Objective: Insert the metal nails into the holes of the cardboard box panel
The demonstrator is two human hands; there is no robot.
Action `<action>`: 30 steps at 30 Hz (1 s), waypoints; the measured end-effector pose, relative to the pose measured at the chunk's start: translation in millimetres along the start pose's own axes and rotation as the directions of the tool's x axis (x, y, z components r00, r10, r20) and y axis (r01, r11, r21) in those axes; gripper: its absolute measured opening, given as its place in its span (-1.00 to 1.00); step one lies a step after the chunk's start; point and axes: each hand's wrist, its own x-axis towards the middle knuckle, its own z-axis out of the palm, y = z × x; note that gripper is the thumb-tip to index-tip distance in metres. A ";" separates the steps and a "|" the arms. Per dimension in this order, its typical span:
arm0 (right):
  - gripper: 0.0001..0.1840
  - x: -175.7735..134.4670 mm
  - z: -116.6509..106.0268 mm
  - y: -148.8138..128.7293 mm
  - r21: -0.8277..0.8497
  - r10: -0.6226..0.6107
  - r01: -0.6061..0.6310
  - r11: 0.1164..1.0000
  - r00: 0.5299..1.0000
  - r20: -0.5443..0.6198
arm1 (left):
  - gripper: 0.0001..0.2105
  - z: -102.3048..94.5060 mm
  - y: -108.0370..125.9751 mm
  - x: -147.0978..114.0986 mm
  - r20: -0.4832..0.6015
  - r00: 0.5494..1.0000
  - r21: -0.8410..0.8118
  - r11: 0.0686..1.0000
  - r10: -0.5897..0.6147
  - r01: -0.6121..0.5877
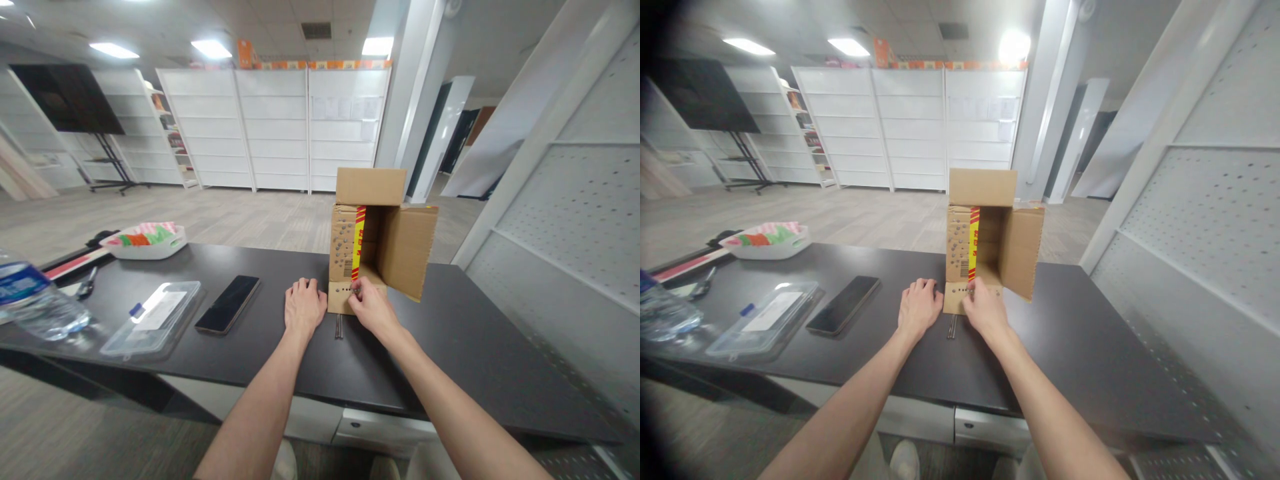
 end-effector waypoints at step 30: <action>-0.99 -33.6 -19.8 -11.7 0.236 -0.084 0.104 0.966 0.992 -0.095 | -0.72 -4.6 2.3 -0.9 0.017 1.000 -0.002 1.000 -0.009 0.009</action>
